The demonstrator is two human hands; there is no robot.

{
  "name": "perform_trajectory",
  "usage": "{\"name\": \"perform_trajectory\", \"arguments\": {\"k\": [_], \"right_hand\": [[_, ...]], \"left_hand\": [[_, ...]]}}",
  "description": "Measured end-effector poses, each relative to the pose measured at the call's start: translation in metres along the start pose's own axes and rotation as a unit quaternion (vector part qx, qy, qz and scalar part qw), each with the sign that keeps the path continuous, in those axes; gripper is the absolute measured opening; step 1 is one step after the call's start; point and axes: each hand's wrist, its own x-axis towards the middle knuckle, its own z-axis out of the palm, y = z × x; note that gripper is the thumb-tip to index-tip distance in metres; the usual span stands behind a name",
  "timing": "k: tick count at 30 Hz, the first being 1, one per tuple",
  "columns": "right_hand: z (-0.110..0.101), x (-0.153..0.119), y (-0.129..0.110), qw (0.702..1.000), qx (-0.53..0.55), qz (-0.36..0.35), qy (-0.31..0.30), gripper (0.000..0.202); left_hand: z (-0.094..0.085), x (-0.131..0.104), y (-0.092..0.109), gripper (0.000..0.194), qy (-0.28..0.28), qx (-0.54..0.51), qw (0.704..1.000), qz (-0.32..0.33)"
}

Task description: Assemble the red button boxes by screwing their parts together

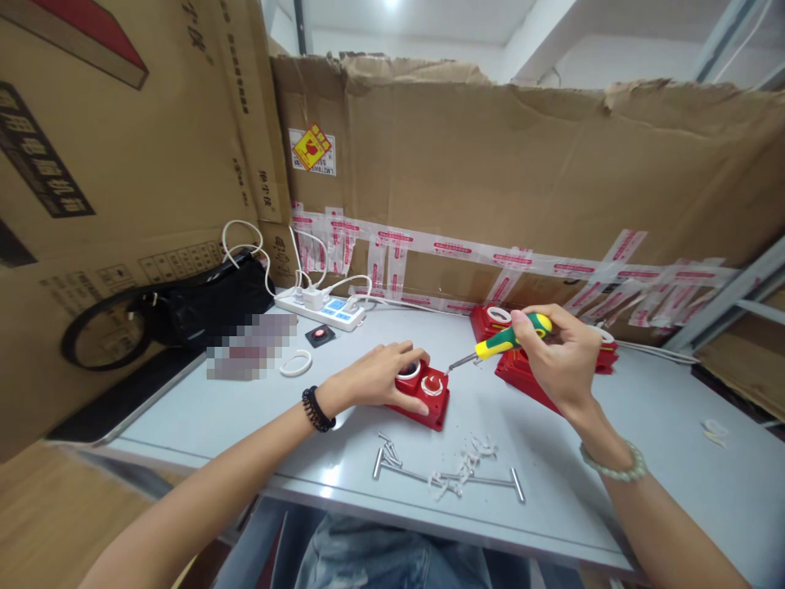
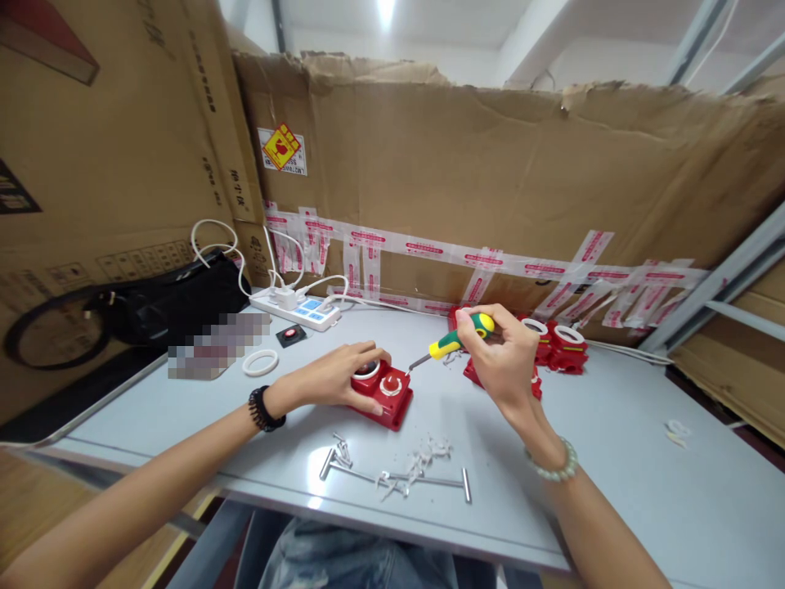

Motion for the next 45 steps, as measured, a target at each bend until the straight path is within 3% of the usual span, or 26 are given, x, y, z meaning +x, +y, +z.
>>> {"name": "perform_trajectory", "arguments": {"k": [15,23,28,31,34,37,40,43,45], "right_hand": [[0.01,0.0,0.006,0.999,0.002,0.012,-0.039,0.018],[0.015,0.006,-0.001,0.997,-0.012,0.038,-0.063,0.025],[0.017,0.014,-0.01,0.993,-0.065,0.01,-0.099,0.029],[0.021,0.022,-0.021,0.974,-0.176,-0.045,-0.134,0.034],[0.029,0.03,-0.036,0.92,-0.342,-0.104,-0.159,0.045],[0.036,0.036,-0.048,0.878,-0.418,-0.126,-0.198,0.053],[0.033,0.04,-0.053,0.879,-0.369,-0.114,-0.278,0.04],[0.027,0.041,-0.052,0.888,-0.187,-0.113,-0.404,0.029],[0.026,0.04,-0.048,0.887,-0.089,-0.119,-0.438,0.027]], "left_hand": [[0.002,0.0,-0.003,0.064,0.001,-0.002,1.0,0.0],[0.002,0.0,-0.003,0.063,-0.001,0.005,1.0,0.002],[0.001,0.0,-0.002,0.063,0.0,0.008,1.0,0.004],[0.002,0.001,-0.002,0.064,0.001,0.01,1.0,0.007],[0.002,0.001,-0.002,0.064,0.002,0.009,1.0,0.009],[0.001,0.0,-0.002,0.063,0.003,0.006,1.0,0.013],[0.001,0.0,-0.002,0.063,0.006,0.01,1.0,0.014],[0.002,0.001,-0.003,0.063,0.006,0.016,1.0,0.015],[0.003,0.001,-0.003,0.061,0.006,0.018,1.0,0.014]]}}
